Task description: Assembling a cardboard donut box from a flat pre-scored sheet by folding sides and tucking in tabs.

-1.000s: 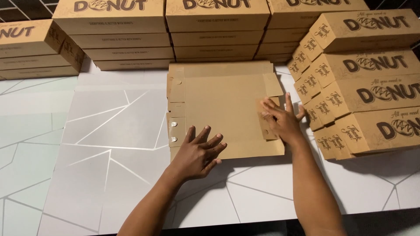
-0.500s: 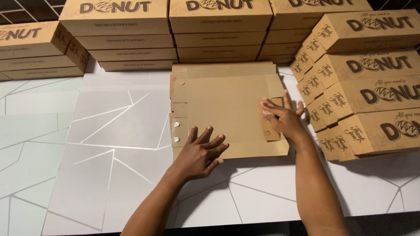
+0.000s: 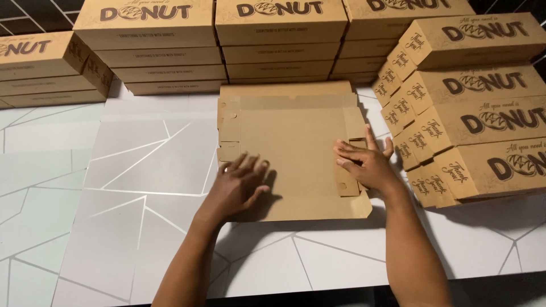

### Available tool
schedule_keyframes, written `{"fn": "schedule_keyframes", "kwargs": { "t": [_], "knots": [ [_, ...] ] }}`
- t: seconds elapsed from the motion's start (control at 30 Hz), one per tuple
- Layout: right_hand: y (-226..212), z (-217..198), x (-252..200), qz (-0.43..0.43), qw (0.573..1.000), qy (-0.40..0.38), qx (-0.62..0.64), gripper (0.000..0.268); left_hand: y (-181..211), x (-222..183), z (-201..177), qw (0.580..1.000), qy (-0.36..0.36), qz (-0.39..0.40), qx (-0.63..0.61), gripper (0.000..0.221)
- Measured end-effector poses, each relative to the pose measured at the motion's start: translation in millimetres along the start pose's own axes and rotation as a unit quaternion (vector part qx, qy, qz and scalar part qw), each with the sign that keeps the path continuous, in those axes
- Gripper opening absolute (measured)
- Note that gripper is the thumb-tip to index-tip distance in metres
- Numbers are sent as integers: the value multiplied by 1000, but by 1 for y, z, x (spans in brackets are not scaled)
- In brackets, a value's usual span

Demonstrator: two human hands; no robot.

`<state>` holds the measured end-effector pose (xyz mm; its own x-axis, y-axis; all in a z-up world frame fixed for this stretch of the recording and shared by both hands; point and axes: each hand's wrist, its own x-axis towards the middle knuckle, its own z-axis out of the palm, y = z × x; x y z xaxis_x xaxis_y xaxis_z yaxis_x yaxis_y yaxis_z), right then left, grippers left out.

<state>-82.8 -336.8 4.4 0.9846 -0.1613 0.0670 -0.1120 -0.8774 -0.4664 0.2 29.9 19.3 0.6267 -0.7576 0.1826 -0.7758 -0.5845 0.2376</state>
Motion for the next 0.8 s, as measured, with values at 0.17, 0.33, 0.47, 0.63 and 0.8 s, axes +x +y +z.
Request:
{"fn": "schedule_keyframes", "kwargs": {
  "t": [0.17, 0.33, 0.47, 0.63, 0.8],
  "knots": [
    [-1, -4, -1, -28, 991, 129, 32, 53, 2, -7, -3, 997, -14, -78, 12, 80],
    [26, 20, 11, -24, 971, 206, 122, 110, 3, -10, 9, 994, -43, -98, 24, 86],
    [17, 7, 10, -118, 957, 215, 156, 85, 6, -10, 2, 993, -63, -99, 28, 84],
    [1, -2, 17, -82, 968, 102, 216, 57, 3, -9, 1, 993, -65, -100, 23, 83],
    [-7, -8, 33, -19, 997, -19, 73, 44, 4, -7, -9, 989, -102, -107, -8, 88]
  ]
}}
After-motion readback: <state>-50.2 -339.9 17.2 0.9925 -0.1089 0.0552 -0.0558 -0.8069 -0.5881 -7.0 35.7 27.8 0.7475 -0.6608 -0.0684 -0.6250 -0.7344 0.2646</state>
